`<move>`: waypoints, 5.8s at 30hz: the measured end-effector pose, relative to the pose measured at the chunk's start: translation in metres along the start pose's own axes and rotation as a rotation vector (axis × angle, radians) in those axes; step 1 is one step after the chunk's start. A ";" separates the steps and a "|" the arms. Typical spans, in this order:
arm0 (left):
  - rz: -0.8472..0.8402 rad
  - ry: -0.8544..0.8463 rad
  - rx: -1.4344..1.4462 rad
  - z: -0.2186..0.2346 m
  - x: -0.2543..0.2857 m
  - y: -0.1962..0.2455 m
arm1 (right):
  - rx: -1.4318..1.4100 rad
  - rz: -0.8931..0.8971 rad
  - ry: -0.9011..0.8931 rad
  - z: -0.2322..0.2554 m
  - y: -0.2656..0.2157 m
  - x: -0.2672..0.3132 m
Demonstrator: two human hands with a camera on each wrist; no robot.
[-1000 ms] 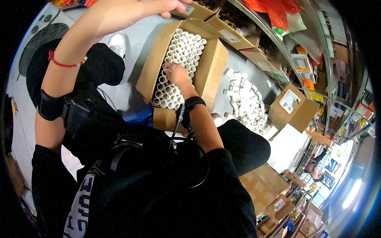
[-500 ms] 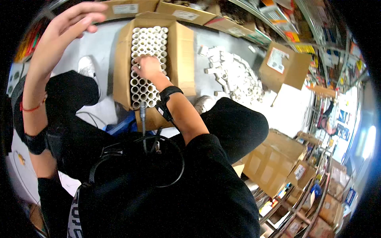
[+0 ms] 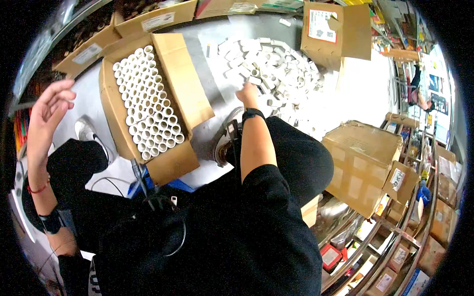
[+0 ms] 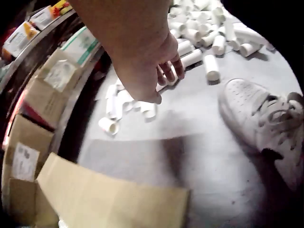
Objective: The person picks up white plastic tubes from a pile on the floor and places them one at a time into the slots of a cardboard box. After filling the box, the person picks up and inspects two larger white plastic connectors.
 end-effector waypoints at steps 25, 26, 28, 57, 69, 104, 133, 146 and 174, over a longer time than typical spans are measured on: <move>0.193 -0.133 -0.032 -0.039 -0.057 -0.016 | -1.120 -0.657 0.332 -0.019 0.112 -0.026; 0.186 -0.136 -0.037 -0.038 -0.057 -0.016 | -1.184 -0.658 0.290 -0.020 0.110 -0.026; 0.173 -0.140 -0.039 -0.039 -0.057 -0.016 | -1.308 -0.662 0.202 -0.020 0.107 -0.022; -0.166 0.095 0.137 0.005 0.019 0.029 | -0.601 0.693 -0.300 -0.037 -0.229 0.114; -0.253 0.110 0.045 0.021 0.042 0.038 | -0.266 0.970 -0.228 -0.084 -0.237 0.151; -0.203 0.099 0.074 0.019 0.040 0.038 | -0.368 0.721 -0.163 -0.090 -0.230 0.134; -0.123 0.143 0.131 0.014 0.043 0.037 | -0.433 0.660 0.054 -0.046 -0.231 0.128; -0.001 -0.003 -0.079 -0.002 0.012 -0.011 | -0.076 -0.287 0.262 -0.018 0.065 0.010; 0.167 -0.168 -0.190 -0.047 -0.042 -0.007 | -1.235 -0.520 0.312 -0.046 0.084 -0.013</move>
Point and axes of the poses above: each hand's wrist, its own x-axis away from the middle knuckle, its own z-axis out of the back of the hand, y = z × x, the point moved 3 cm from there along -x, towards the middle knuckle, and after that the axes turned 10 degrees about -x, right-handed, at the moved point
